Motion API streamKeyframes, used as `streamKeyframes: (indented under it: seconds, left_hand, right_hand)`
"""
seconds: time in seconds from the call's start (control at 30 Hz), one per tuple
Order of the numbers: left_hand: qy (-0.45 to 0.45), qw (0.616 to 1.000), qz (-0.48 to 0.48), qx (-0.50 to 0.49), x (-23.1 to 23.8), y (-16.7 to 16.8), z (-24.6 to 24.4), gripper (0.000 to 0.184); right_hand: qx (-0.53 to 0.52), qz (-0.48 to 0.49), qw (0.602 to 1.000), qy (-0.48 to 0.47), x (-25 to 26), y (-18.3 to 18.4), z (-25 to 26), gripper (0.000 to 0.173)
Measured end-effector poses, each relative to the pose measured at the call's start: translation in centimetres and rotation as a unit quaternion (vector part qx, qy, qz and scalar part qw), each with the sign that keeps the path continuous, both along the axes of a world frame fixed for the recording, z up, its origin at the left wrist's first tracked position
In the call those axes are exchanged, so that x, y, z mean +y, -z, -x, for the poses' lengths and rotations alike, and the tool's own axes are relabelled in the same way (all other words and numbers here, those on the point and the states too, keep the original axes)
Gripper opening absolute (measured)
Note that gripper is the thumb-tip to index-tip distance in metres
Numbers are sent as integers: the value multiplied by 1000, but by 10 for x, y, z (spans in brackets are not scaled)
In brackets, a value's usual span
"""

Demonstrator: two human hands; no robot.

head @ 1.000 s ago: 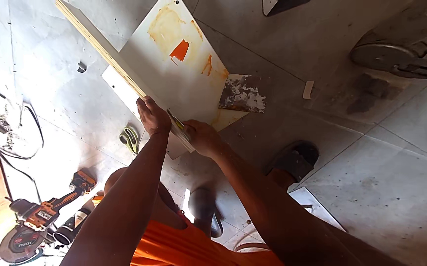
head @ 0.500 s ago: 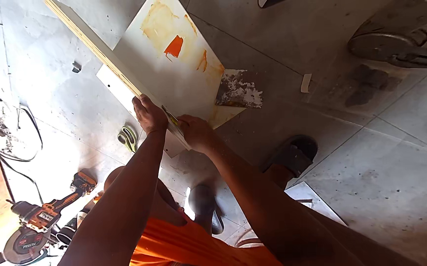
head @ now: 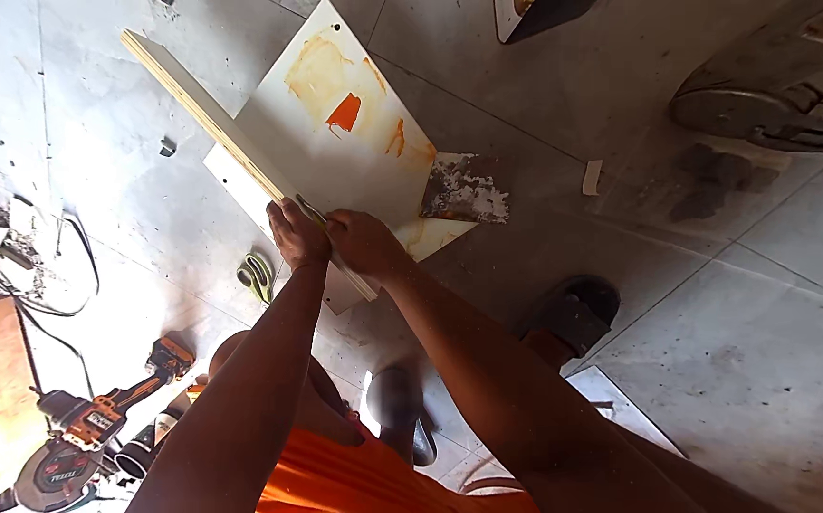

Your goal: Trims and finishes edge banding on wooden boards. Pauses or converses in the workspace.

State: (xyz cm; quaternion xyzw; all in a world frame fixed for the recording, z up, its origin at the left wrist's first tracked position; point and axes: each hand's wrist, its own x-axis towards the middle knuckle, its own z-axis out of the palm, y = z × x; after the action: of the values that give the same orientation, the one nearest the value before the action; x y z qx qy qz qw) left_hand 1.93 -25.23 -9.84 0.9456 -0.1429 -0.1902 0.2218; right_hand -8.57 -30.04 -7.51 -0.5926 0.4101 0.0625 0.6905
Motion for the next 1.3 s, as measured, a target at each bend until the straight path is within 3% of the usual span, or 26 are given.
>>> streamKeyframes:
  seconds: [0.2,0.37,0.5,0.8,1.13,1.3]
  left_hand:
    - [-2,1000,12,-2,1,2,1,48]
    - [6,1000,-2,7,1,0,-1,50]
    - [8,1000,4,6,-1,0,-1,51]
    - [6,1000,9,-4,1,0,1,49]
    - [10,1000,3,1,-1,1,1,50]
    - [5,1000,11,-2,-1,2,0,49]
  right_hand:
    - [6,3,1000,-18,-5,3,-5,40]
    - [42,-33,998,-19,11,-1,22,42]
    - [41,-14,998,39,26,-10,43,41]
    - [-13,-25,1000,10,-2,7,0,41]
    - [26,-35,999,5,13,-2,25,43]
    - [0,-11,1000,10,-1,2,1,41]
